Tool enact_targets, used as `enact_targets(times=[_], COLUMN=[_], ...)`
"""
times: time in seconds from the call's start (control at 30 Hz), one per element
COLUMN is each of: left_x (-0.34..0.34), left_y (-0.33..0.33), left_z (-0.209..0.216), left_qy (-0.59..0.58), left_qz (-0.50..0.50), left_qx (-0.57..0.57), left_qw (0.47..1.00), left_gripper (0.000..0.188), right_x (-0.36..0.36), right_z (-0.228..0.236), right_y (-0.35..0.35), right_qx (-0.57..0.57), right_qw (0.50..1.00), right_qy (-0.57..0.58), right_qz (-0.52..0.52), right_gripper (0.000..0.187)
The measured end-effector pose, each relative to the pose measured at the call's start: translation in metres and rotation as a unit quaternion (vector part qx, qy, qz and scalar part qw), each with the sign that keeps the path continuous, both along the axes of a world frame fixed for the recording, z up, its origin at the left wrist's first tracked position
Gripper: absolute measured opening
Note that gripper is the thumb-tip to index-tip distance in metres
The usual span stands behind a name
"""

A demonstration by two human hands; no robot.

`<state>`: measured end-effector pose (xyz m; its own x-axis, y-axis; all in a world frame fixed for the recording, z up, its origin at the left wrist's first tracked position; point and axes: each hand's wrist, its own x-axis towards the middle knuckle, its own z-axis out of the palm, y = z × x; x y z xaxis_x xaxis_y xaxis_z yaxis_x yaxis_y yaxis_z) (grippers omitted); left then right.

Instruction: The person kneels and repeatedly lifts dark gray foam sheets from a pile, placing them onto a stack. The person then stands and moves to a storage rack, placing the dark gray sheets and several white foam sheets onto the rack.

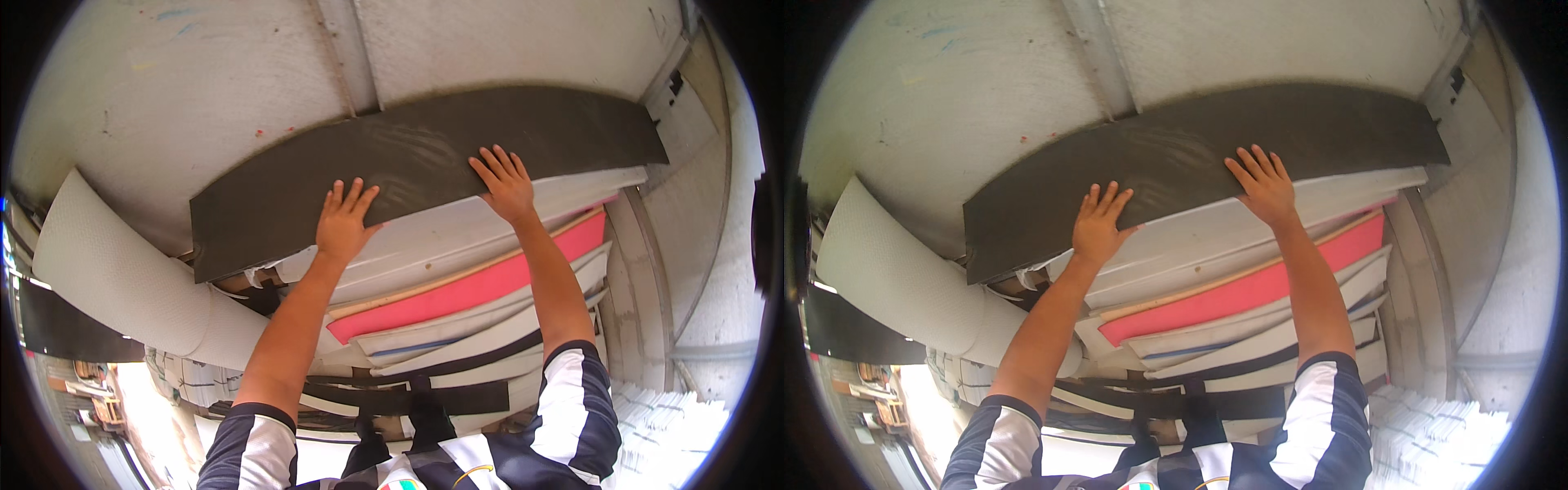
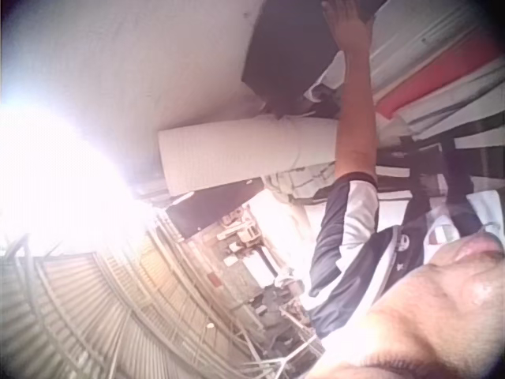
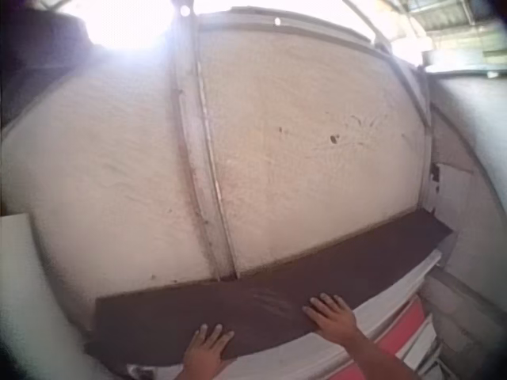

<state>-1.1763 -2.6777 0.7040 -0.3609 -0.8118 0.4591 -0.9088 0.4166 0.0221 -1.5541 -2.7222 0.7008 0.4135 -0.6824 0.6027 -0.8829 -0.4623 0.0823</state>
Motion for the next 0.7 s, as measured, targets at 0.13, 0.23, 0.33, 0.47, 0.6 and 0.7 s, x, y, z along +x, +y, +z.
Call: enact_targets(times=[0.13,0.23,0.33,0.47,0.6,0.7], left_x=[0.003,-0.001,-0.002,-0.023,-0.003,0.003], left_y=[0.005,0.014,0.017,0.04,0.112,0.175], left_z=[0.014,0.024,0.028,0.037,0.003,-0.039], left_qy=[-0.043,-0.074,-0.093,-0.112,-0.051,-0.001], left_qz=[0.025,0.047,0.046,0.05,0.002,-0.04], left_qx=[0.062,0.054,0.062,0.048,0.05,0.098], left_qw=[0.997,0.995,0.993,0.991,0.997,0.994], left_gripper=[0.083,0.085,0.092,0.098,0.096,0.091], right_x=[0.018,0.024,0.021,0.016,0.072,0.105], right_z=[0.004,0.004,0.001,-0.025,-0.083,-0.112], right_y=[0.015,0.027,0.053,0.119,0.209,0.303], right_qx=[0.031,0.034,0.009,0.007,0.058,0.17], right_qw=[0.998,0.994,0.99,0.973,0.951,0.92], right_qy=[0.016,-0.041,-0.059,-0.124,-0.216,-0.226], right_qz=[-0.053,-0.096,-0.129,-0.195,-0.215,-0.27], right_gripper=[0.09,0.087,0.085,0.086,0.081,0.074])
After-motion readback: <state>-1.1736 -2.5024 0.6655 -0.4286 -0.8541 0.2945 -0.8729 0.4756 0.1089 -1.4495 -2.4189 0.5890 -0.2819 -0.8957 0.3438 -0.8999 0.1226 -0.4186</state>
